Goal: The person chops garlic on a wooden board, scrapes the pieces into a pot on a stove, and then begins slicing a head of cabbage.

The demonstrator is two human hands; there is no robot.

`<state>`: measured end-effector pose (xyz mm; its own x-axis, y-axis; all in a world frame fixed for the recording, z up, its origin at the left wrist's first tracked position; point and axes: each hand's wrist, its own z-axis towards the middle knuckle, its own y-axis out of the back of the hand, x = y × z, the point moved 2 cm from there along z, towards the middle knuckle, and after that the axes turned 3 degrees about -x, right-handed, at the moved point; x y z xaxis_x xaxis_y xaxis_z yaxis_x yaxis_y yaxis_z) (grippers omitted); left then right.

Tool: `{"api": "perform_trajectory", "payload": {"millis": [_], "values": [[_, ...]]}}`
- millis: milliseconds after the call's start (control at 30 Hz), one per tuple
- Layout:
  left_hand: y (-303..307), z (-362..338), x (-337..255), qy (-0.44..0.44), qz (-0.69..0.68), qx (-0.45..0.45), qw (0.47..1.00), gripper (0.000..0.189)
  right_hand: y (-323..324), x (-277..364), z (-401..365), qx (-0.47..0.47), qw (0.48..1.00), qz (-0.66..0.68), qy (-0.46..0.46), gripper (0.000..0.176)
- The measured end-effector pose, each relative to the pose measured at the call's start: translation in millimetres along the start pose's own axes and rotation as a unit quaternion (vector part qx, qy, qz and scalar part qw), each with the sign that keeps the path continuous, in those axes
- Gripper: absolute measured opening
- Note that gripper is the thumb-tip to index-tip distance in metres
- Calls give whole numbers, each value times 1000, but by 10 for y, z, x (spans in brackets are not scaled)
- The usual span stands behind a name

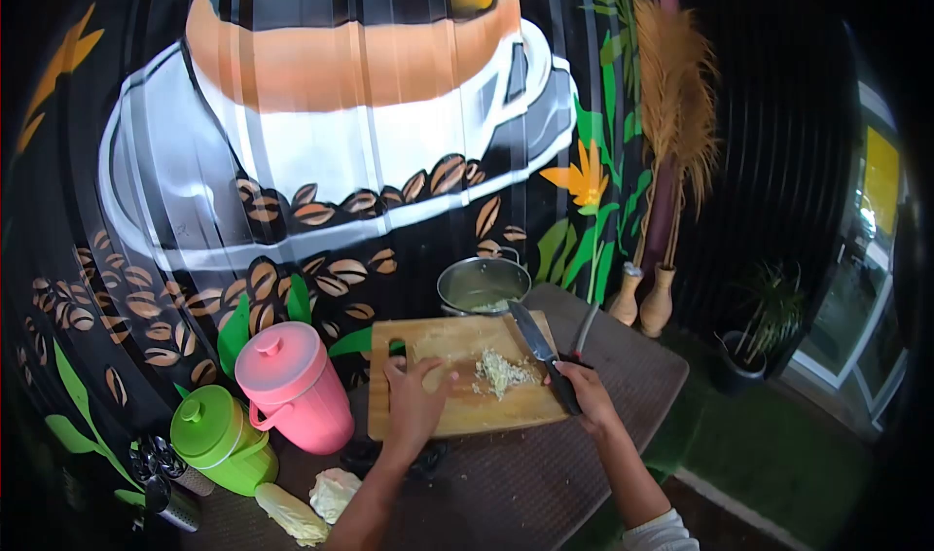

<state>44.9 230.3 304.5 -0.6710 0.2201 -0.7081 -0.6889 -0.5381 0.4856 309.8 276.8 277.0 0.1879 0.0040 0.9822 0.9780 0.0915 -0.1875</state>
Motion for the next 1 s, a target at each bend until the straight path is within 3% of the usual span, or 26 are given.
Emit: {"api": "perform_trajectory", "payload": {"millis": [167,267,467,667,900,1000], "values": [[-22,1015,-257,-43,93,-46,994,47,-229,520,907,75,997,1,21,31],[-78,1531,-256,-31,154,-90,983,59,-357,544,1656,131,990,21,52,33],[-265,2128,-93,-19,177,-129,975,46,-666,272,2720,171,985,-11,18,32],[-507,2452,194,-50,214,-122,968,36,-735,28,3140,187,981,36,-34,29],[-696,2416,276,-19,236,-89,967,39,-704,-179,3183,216,975,-1,-49,28],[-747,2377,287,-26,247,-116,962,43,-677,-158,3184,233,969,-28,-78,29]]}}
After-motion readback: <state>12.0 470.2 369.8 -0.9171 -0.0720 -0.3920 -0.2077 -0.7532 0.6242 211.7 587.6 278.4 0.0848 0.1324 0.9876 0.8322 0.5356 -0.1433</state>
